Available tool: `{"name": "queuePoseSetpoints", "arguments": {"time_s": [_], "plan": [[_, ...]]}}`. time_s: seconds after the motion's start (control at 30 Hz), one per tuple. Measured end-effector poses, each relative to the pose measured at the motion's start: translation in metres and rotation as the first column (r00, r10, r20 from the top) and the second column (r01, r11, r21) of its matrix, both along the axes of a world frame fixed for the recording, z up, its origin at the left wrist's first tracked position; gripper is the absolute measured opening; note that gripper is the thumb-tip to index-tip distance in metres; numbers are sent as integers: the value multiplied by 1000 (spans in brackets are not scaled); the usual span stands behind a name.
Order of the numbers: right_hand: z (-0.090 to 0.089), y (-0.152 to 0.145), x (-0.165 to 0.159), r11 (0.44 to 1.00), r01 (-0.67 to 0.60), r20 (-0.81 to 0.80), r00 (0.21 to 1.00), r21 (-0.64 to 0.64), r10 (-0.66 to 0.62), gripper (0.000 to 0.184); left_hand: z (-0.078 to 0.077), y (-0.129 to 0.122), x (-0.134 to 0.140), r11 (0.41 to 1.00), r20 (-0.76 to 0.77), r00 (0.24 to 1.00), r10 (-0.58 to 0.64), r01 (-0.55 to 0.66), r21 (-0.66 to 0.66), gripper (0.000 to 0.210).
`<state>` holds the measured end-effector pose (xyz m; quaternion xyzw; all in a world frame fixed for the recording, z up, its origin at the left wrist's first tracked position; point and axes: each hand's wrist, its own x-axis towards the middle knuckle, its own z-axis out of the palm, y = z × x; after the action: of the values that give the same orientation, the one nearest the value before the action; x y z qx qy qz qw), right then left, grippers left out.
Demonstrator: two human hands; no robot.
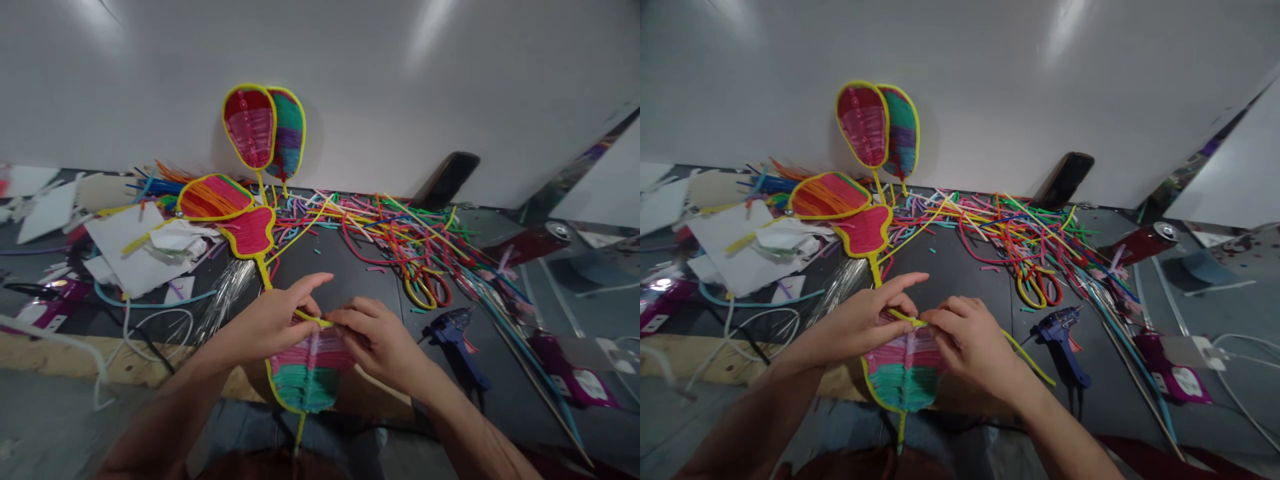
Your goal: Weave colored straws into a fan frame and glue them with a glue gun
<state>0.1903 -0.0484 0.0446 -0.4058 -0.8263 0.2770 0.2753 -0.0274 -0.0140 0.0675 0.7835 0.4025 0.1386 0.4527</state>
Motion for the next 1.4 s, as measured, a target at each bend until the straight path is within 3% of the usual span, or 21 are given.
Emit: {"name": "queuePoseSetpoints", "arguments": {"time_s": [0.1, 0.23, 0.5, 0.73, 0.87, 1.2, 1.4], "plan": [[-3, -2, -4, 992, 65, 49, 996, 106, -70, 17, 2, -1, 2, 1000, -21, 1000, 8, -8, -17, 68], [-9, -6, -11, 969, 149, 83, 982, 198, -168, 21, 4, -2, 6, 999, -13, 1000, 20, -21, -42, 69], [-11, -10, -18, 930, 184, 76, 973, 318, -219, 18, 0, -1, 8, 996, 15, 996, 86, -86, -32, 67], [-13, -13, -16, 951, 178, -6, 983, 251, -182, 17, 2, 0, 4, 997, 21, 998, 56, -55, -48, 62], [-16, -14, -18, 936, 208, -20, 977, 283, -211, 16, 3, -1, 0, 999, 12, 1000, 20, -19, -30, 62], [-16, -14, -16, 934, 163, 85, 976, 319, -199, 22, 1, 0, 3, 999, 2, 999, 45, -44, -13, 66], [-15, -14, -19, 932, 159, 95, 975, 327, -200, 22, 6, 7, 5, 995, -17, 998, 53, -54, -86, 65]]}}
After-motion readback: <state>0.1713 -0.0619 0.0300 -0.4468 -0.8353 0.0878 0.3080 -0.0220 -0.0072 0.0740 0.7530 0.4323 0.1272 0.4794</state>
